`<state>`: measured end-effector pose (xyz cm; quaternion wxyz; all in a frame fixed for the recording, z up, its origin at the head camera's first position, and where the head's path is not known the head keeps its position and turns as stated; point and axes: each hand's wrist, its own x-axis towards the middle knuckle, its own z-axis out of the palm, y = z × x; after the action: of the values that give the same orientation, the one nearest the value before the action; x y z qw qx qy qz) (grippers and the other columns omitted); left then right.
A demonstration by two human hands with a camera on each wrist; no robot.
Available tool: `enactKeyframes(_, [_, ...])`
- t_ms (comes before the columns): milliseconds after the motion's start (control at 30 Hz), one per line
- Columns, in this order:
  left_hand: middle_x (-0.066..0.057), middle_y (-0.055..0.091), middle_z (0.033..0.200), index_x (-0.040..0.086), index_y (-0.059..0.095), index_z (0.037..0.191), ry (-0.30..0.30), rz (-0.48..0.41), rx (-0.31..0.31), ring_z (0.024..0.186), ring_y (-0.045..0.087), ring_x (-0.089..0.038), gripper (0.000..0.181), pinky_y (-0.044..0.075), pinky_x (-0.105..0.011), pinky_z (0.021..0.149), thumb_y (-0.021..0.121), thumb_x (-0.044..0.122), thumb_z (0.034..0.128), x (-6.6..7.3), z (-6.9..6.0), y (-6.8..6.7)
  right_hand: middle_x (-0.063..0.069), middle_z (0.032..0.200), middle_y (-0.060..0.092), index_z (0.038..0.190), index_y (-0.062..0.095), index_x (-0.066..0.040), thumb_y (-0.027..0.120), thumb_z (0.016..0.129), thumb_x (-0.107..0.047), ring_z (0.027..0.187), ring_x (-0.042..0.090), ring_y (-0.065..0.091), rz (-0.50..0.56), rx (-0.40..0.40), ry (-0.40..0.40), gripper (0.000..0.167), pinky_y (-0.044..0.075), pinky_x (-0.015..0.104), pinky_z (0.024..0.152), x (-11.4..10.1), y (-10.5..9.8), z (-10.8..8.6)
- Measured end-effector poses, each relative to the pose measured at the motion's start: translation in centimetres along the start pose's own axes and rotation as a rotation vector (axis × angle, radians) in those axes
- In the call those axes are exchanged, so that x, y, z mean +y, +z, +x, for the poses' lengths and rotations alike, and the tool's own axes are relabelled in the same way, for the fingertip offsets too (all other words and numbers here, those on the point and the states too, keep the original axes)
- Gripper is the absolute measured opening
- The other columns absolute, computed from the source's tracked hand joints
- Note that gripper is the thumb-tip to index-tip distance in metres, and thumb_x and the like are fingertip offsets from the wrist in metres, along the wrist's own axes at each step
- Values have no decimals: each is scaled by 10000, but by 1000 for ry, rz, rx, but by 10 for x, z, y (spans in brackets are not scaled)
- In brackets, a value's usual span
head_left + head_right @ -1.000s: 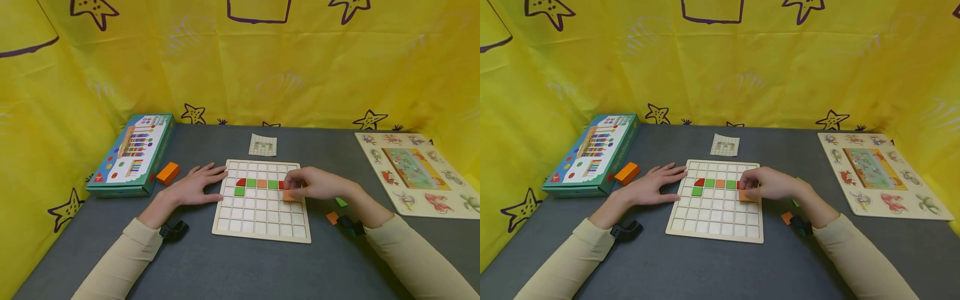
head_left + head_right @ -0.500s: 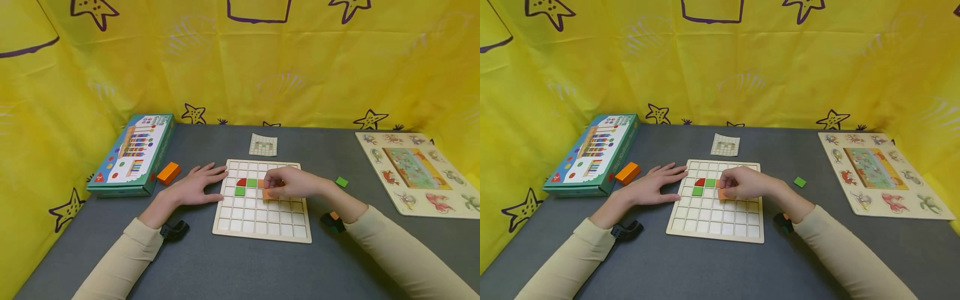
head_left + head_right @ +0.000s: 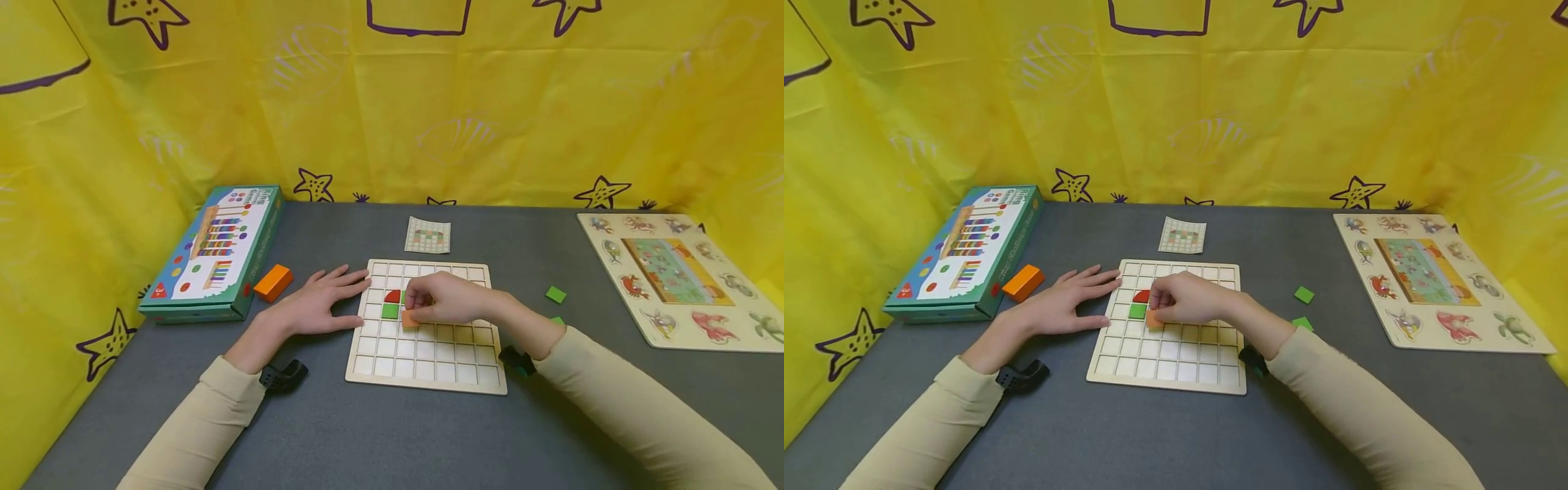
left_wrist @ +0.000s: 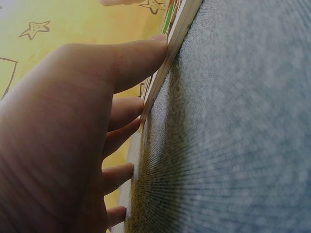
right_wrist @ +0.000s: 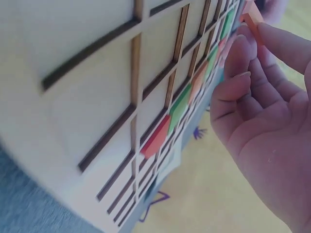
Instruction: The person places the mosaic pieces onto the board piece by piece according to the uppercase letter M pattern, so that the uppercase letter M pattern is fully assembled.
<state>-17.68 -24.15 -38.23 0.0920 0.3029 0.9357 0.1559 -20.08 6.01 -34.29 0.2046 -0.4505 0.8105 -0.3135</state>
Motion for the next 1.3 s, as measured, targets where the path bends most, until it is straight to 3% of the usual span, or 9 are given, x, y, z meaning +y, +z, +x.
enactKeyframes(567, [37,223,1659,204,350,1588,6,-9,5,1522,116,-350,793,96,-657,1144,576,622,953,1,-1,0,-57,784,640,936,676,-48,682,947,-76,723,71,583,-22,-2,20,31,492,250,699,-12,19,28])
enactKeyframes(1300, [33,224,1659,212,350,1587,-6,-3,2,1524,112,-346,793,87,-648,1151,586,617,948,2,-2,-1,-84,717,602,881,666,-134,721,948,-135,642,46,532,-154,-5,-1,87,459,235,647,-18,25,29])
